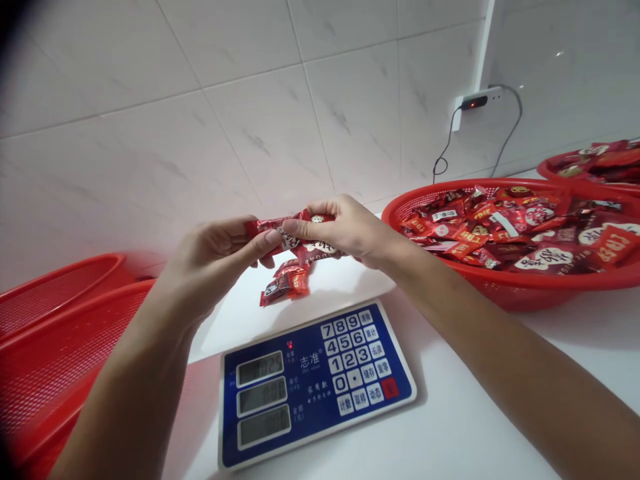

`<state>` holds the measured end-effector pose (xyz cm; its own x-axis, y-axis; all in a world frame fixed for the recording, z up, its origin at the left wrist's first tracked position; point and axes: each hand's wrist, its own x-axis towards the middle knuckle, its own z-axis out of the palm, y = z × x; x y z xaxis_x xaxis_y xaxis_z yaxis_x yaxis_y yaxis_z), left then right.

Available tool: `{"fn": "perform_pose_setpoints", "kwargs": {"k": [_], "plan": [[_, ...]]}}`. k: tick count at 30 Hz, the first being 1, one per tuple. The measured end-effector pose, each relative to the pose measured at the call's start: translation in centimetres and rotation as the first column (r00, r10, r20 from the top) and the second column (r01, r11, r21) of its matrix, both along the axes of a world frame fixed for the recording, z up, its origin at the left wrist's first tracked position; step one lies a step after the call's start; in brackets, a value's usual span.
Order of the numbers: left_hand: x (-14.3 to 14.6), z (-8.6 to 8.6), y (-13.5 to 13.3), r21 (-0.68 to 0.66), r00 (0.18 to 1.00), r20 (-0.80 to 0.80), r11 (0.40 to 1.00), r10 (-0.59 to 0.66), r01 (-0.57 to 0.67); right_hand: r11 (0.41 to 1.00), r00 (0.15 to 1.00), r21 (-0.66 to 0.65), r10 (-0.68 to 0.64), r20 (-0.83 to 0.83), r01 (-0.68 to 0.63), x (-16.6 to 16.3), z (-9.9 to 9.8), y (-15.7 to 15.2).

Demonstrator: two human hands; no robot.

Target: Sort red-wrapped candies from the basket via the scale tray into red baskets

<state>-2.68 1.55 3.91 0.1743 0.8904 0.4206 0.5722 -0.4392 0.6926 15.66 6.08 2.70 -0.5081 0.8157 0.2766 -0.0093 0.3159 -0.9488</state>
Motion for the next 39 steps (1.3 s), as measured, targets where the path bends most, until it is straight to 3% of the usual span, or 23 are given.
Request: {"fn": "perform_pose_setpoints", "kwargs": {"k": [5,8,10,12,14,17,19,21,25,28,35,39], "plan": [[-0.3,-0.1,0.2,-0.001,1.000,-0.022,1.000,0.002,-0.002,0.999,1.000,0.042,-0.022,-0.017,0.023,-0.3,-0.7,0.6],[-0.9,0.5,0.1,0.097,0.970,-0.177,0.983,0.169,-0.154,0.999,1.000,0.038,-0.011,0.026,0.010,-0.5,-1.2,1.1],[-1.5,0.8,-0.2,0.254,0.868,-0.333,0.921,0.369,-0.295,1.000,0.995,0.013,0.026,0.091,-0.027,-0.5,-1.5,1.3],[-2.0,0.8,-0.3,0.358,0.727,-0.471,0.862,0.499,-0.360,0.998,0.989,-0.020,0.054,0.138,-0.052,-0.4,-1.6,1.3],[-2.4,0.5,-0.2,0.357,0.626,-0.583,0.856,0.518,-0.375,0.996,0.985,-0.050,0.085,0.151,-0.078,-0.3,-1.5,1.2],[-2.9,-0.2,0.3,0.297,0.552,-0.690,0.879,0.467,-0.373,0.988,0.985,-0.105,0.122,0.120,-0.110,-0.3,-1.3,1.2],[-3.2,-0.4,0.5,0.218,0.574,-0.727,0.920,0.376,-0.327,0.985,0.989,-0.146,0.107,0.101,-0.092,-0.3,-1.2,1.2],[-3.1,-0.1,0.4,0.152,0.649,-0.698,0.948,0.303,-0.279,0.985,0.995,-0.171,0.050,0.092,-0.033,-0.5,-1.2,1.2],[-1.2,0.5,-0.4,0.187,0.836,-0.466,0.956,0.289,-0.225,0.977,0.995,-0.190,-0.099,-0.002,0.097,-0.9,-1.1,1.0],[0.8,0.2,-0.9,0.123,0.930,-0.331,0.985,0.158,-0.124,0.977,0.992,-0.195,-0.103,-0.079,0.086,-1.4,-1.1,0.7],[1.2,-0.5,-0.4,-0.136,0.992,-0.120,0.991,-0.024,0.008,0.986,0.988,-0.112,-0.134,-0.071,0.126,-1.7,-1.6,0.7],[1.5,-1.0,-0.2,-0.234,0.998,0.040,0.971,-0.049,0.057,0.986,0.986,-0.027,-0.163,-0.043,0.162,-1.6,-1.7,0.8]]}}
